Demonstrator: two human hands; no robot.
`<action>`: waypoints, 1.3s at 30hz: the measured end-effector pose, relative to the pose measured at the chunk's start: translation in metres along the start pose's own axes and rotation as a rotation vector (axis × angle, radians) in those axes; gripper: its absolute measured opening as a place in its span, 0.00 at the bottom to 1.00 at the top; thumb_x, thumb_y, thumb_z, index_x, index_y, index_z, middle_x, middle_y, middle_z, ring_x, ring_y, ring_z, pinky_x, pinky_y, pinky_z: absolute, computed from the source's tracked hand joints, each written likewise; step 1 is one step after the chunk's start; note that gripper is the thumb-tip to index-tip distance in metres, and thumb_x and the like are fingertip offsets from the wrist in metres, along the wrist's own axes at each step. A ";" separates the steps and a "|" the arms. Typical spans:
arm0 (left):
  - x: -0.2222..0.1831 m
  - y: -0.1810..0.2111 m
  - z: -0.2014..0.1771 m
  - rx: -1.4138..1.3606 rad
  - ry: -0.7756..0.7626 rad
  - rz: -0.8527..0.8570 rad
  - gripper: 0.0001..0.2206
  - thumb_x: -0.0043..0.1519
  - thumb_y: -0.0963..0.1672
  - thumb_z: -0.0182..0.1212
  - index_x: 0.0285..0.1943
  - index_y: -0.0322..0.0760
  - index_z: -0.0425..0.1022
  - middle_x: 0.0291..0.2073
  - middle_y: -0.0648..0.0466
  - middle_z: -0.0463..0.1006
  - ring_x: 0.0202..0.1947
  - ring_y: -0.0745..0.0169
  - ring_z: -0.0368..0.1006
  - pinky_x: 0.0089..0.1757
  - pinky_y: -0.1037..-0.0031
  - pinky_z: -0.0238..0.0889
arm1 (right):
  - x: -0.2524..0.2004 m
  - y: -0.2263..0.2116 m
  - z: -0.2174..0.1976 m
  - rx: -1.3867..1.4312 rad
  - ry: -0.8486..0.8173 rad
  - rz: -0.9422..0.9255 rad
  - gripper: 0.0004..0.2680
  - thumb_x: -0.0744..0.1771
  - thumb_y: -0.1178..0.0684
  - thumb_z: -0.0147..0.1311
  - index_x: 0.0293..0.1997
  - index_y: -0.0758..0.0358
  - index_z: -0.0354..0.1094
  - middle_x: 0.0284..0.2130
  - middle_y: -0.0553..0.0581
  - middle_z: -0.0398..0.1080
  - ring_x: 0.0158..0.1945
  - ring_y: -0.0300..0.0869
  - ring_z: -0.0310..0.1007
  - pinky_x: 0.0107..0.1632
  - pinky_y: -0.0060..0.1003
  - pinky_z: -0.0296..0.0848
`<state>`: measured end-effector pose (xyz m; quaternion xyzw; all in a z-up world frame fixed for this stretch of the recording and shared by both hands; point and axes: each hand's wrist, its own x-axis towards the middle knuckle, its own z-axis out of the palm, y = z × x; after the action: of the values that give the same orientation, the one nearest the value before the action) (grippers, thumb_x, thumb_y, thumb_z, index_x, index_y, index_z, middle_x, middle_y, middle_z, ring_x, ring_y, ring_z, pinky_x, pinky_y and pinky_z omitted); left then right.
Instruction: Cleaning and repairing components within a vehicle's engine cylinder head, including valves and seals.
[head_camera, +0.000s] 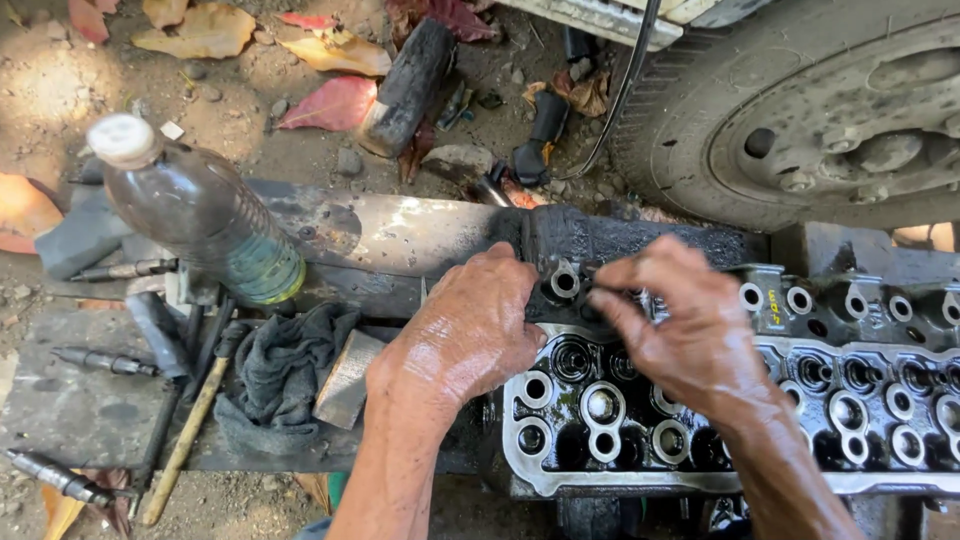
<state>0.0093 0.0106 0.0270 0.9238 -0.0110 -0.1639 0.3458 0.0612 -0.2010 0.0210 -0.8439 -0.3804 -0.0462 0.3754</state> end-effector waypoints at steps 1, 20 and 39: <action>0.000 -0.004 0.007 0.017 0.083 0.038 0.11 0.51 0.42 0.65 0.39 0.29 0.80 0.41 0.40 0.78 0.42 0.32 0.77 0.45 0.48 0.71 | 0.005 -0.012 -0.006 -0.067 0.038 0.034 0.05 0.61 0.63 0.65 0.36 0.64 0.77 0.33 0.60 0.78 0.37 0.49 0.77 0.44 0.43 0.75; 0.001 -0.011 0.017 0.025 0.207 0.098 0.11 0.48 0.43 0.68 0.37 0.32 0.79 0.42 0.41 0.78 0.39 0.36 0.76 0.43 0.53 0.71 | -0.005 0.003 0.008 -0.175 0.006 0.143 0.06 0.60 0.57 0.68 0.37 0.60 0.80 0.34 0.55 0.72 0.38 0.43 0.68 0.41 0.37 0.68; -0.026 -0.013 -0.012 -0.007 0.140 0.070 0.18 0.50 0.44 0.66 0.50 0.35 0.78 0.48 0.46 0.77 0.49 0.43 0.74 0.50 0.59 0.67 | 0.000 -0.016 -0.001 -0.107 0.062 0.120 0.05 0.61 0.62 0.66 0.37 0.66 0.77 0.32 0.55 0.71 0.29 0.39 0.67 0.32 0.32 0.67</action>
<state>-0.0127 0.0319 0.0349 0.9308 -0.0183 -0.0868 0.3545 0.0509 -0.1947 0.0313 -0.8821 -0.3144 -0.0700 0.3437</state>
